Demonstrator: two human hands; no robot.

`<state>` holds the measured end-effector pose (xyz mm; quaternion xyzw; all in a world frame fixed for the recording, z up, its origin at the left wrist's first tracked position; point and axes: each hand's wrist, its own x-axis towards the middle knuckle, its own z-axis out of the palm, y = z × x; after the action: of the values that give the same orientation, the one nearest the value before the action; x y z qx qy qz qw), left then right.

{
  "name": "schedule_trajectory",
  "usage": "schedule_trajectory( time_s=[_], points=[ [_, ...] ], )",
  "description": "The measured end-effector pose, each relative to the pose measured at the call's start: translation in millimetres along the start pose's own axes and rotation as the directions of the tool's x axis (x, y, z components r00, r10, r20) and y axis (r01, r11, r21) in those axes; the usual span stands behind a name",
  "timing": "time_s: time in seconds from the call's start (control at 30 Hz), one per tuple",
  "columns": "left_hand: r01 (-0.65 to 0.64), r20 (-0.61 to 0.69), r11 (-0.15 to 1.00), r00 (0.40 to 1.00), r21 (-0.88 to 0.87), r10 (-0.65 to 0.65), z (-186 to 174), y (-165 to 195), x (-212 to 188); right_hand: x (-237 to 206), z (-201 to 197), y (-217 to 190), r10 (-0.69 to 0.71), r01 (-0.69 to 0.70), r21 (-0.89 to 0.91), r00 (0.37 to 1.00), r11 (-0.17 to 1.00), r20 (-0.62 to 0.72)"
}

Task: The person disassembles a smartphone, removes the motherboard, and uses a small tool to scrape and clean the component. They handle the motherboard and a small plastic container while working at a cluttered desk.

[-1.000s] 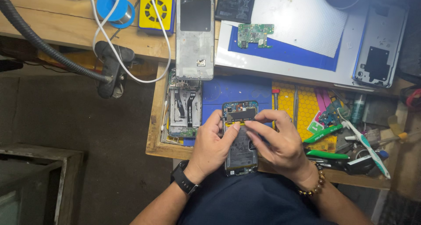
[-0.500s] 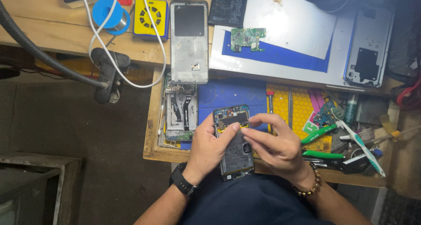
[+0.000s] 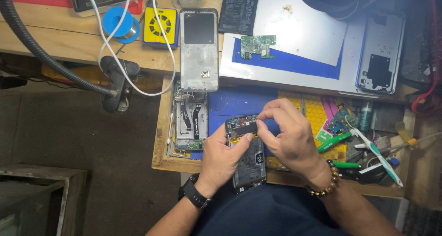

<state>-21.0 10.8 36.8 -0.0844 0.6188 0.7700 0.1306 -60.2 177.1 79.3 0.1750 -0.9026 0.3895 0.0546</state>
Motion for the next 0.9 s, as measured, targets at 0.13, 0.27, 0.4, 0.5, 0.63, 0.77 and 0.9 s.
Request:
schedule_trajectory(
  time_s=[0.13,0.27,0.4,0.5,0.63,0.77,0.9],
  points=[
    [-0.029,-0.018,0.998,0.999,0.047,0.03,4,7,-4,2,-5,-5,0.0,0.0,-0.038,1.0,0.999,0.016],
    [-0.049,-0.036,0.991,0.998,0.128,0.054,7,17,-8,5,-10,-10,-0.031,0.032,-0.068,0.999,0.997,0.013],
    [-0.092,-0.056,0.972,0.993,0.217,0.107,12,25,-12,7,-17,-15,0.082,-0.073,-0.125,0.994,0.989,0.073],
    [-0.083,-0.057,0.969,0.993,0.232,0.099,13,28,-16,8,-19,-14,-0.056,0.061,-0.118,0.997,0.991,0.045],
    [-0.121,-0.044,0.963,0.99,0.242,0.136,13,27,-14,10,-21,-10,0.019,-0.014,-0.06,0.997,0.998,0.081],
    [-0.113,-0.035,0.967,0.992,0.228,0.124,12,26,-11,11,-18,-5,0.046,-0.048,0.027,0.995,0.998,0.088],
    [-0.096,-0.031,0.973,0.994,0.21,0.105,11,25,-11,10,-16,-1,0.048,-0.051,0.031,0.994,0.998,0.096]
  ],
)
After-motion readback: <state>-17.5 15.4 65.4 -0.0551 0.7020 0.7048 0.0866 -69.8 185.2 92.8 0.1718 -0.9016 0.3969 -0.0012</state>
